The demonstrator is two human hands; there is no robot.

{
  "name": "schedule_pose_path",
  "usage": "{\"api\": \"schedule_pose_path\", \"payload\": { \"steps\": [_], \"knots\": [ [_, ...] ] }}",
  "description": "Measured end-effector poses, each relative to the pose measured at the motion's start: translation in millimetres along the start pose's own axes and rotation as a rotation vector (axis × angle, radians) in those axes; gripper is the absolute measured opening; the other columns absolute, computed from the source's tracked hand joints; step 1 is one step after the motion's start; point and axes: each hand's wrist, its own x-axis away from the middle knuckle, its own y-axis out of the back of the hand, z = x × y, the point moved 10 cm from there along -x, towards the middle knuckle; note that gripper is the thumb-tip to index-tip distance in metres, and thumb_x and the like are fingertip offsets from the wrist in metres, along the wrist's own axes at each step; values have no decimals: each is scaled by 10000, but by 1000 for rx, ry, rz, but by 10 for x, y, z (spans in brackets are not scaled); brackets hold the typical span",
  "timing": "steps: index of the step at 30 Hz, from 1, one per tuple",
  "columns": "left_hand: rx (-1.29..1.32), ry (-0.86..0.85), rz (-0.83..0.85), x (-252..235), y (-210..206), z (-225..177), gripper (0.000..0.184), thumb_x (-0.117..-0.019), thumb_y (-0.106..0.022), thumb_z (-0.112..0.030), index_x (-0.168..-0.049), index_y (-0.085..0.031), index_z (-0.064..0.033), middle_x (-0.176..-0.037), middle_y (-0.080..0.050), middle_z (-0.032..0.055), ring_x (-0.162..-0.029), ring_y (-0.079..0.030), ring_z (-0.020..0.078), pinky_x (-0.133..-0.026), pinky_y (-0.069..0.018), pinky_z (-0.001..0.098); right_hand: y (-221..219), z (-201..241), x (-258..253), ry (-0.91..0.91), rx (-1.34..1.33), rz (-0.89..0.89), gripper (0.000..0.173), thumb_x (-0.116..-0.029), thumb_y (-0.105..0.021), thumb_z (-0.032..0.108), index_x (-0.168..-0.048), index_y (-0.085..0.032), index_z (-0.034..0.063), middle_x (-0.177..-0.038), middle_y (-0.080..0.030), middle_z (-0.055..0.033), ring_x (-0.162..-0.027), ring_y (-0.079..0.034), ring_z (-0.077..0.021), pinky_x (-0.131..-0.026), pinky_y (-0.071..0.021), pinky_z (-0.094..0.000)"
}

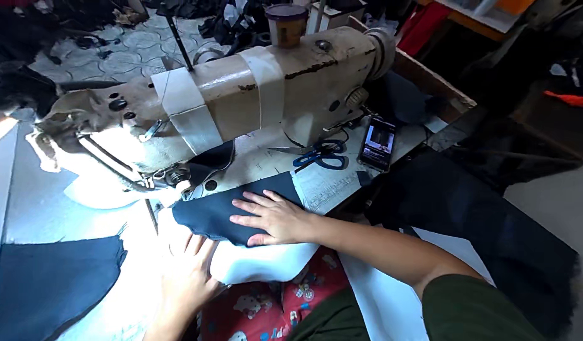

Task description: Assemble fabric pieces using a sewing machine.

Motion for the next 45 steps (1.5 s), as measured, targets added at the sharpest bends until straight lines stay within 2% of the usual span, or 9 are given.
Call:
{"api": "schedule_pose_path", "payload": {
  "steps": [2,15,18,23,28,33,38,42,45],
  "knots": [
    [8,-6,-1,0,8,-7,714,-839,-415,-633,-1172,-739,-90,-1257,-693,206,-1190,-626,482,-954,-346,792,-12,-9,30,8,22,0,581,-1063,-427,465,-1550,-472,150,-1642,-377,-125,-1544,-278,-384,-1205,-210,-655],
    [39,17,-14,12,5,10,729,-847,-417,-640,-1121,-750,-52,-1241,-694,230,-1200,-619,475,-948,-446,667,-44,-78,134,-38,38,41,634,-1049,-419,522,-1586,-413,186,-1677,-307,-112,-1566,-220,-365,-1206,-169,-675],
    [48,20,-15,16,2,5,714,-841,-429,-621,-1110,-743,-39,-1235,-689,239,-1203,-606,491,-963,-402,703,-43,-75,138,-38,37,39,630,-1053,-413,517,-1587,-412,183,-1676,-310,-114,-1566,-224,-363,-1208,-175,-669],
    [27,-11,-32,11,23,-14,692,-862,-419,-616,-1128,-749,-70,-1216,-709,201,-1182,-629,443,-953,-443,644,-39,-65,110,-82,-21,72,613,-1063,-418,491,-1595,-396,187,-1681,-299,-106,-1574,-194,-361,-1211,-153,-667],
    [45,-17,-45,7,28,-17,659,-880,-424,-609,-1154,-744,-102,-1236,-705,179,-1196,-628,416,-998,-387,677,-48,-53,61,-92,-30,88,619,-1070,-393,498,-1604,-377,186,-1688,-282,-108,-1579,-172,-357,-1218,-136,-657],
    [58,-23,-32,-2,26,-28,645,-870,-450,-584,-1137,-743,-76,-1215,-706,197,-1159,-642,421,-930,-479,585,-67,-59,90,-130,-23,104,622,-1073,-369,512,-1612,-359,202,-1697,-257,-101,-1586,-143,-347,-1224,-114,-651],
    [56,-1,-23,-2,31,-24,667,-859,-444,-591,-1131,-745,-62,-1222,-701,209,-1183,-628,448,-962,-412,676,-53,-62,125,-136,-9,96,623,-1072,-370,512,-1610,-364,197,-1695,-263,-105,-1585,-149,-349,-1222,-117,-656],
    [35,-4,-19,-7,38,-23,691,-861,-433,-621,-1139,-746,-72,-1214,-707,195,-1179,-637,418,-958,-440,636,-67,-63,123,-122,-9,103,631,-1068,-380,518,-1611,-361,198,-1696,-260,-104,-1584,-151,-355,-1221,-121,-656],
    [47,5,-7,4,14,-13,678,-852,-450,-601,-1143,-743,-64,-1245,-693,211,-1208,-615,452,-989,-383,697,-55,-58,123,-97,5,78,620,-1065,-395,512,-1600,-387,198,-1685,-290,-107,-1577,-180,-359,-1214,-149,-664]
  ]
}}
